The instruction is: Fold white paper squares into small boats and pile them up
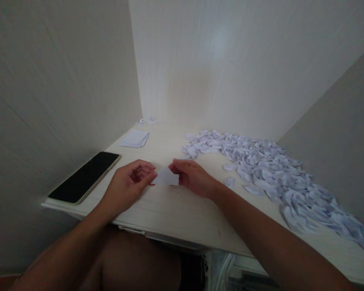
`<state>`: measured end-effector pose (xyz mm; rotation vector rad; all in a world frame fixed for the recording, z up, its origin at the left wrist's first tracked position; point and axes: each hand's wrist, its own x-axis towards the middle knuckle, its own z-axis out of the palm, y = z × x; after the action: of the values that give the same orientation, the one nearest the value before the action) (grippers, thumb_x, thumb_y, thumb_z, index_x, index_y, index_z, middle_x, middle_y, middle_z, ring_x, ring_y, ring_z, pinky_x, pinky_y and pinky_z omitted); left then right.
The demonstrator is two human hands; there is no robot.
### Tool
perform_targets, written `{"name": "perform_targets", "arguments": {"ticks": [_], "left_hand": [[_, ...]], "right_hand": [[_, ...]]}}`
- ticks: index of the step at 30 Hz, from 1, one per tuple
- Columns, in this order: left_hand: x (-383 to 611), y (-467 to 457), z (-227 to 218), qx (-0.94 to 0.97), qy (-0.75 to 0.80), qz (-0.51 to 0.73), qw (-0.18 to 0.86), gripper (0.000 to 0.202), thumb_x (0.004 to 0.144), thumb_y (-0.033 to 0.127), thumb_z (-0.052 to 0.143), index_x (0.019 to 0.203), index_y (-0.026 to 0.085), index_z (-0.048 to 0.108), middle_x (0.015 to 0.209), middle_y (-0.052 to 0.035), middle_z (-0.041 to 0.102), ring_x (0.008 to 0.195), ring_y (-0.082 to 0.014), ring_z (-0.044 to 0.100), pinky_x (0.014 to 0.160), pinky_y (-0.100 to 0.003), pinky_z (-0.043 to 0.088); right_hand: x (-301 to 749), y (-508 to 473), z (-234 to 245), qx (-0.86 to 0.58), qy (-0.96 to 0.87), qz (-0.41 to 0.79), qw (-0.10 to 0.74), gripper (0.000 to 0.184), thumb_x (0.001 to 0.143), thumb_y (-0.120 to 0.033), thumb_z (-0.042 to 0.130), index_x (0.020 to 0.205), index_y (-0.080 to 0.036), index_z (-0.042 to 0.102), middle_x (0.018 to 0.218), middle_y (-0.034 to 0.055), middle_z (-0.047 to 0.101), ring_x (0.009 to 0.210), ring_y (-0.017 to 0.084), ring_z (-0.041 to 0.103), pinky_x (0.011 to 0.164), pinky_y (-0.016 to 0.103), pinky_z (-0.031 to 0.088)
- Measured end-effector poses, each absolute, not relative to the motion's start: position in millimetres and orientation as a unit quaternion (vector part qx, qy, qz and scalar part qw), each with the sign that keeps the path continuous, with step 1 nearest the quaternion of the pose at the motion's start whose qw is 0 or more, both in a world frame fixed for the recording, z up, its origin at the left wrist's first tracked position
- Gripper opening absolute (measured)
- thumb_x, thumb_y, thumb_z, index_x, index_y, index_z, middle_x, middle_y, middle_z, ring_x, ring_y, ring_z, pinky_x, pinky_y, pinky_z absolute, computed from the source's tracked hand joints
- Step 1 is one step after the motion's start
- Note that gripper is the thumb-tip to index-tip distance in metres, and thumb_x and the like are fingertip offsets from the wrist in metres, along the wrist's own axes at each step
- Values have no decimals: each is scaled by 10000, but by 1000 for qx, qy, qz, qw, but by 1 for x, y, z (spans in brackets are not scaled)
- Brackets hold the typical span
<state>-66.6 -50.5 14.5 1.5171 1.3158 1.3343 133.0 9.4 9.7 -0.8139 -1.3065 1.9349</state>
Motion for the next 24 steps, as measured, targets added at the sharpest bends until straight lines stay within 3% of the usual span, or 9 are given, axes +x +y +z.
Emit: {"name": "perform_targets", "arguments": {"ticks": [6,13,16,24], "left_hand": [[-70,-52,16,589,515,542,307,168,750,305,765,826,187,673,719,-4,682,642,-143,657,608,-264,611],[-74,-54,19,605,505,543,290,160,757,305,753,828,184,676,736,-16,694,657,-148,671,602,-258,607],[-74,-54,19,605,509,541,286,144,757,284,751,831,186,676,721,-9,690,639,-142,665,582,-244,599],[-71,-51,9,591,486,525,372,165,796,324,730,887,199,672,741,3,667,656,-144,663,626,-287,631]], "right_hand": [[142,16,10,-278,-461,798,271,257,744,-334,811,850,-152,666,830,31,704,695,137,675,704,279,543],[141,16,10,-272,-517,770,257,281,749,-389,807,837,-151,686,779,2,680,687,95,643,673,227,528],[138,17,6,-295,-577,704,290,290,752,-410,789,833,-151,689,741,-4,666,657,95,619,649,235,510],[131,10,11,-348,-733,409,417,103,819,-220,693,907,-173,666,668,-33,609,595,93,531,602,243,430]]}}
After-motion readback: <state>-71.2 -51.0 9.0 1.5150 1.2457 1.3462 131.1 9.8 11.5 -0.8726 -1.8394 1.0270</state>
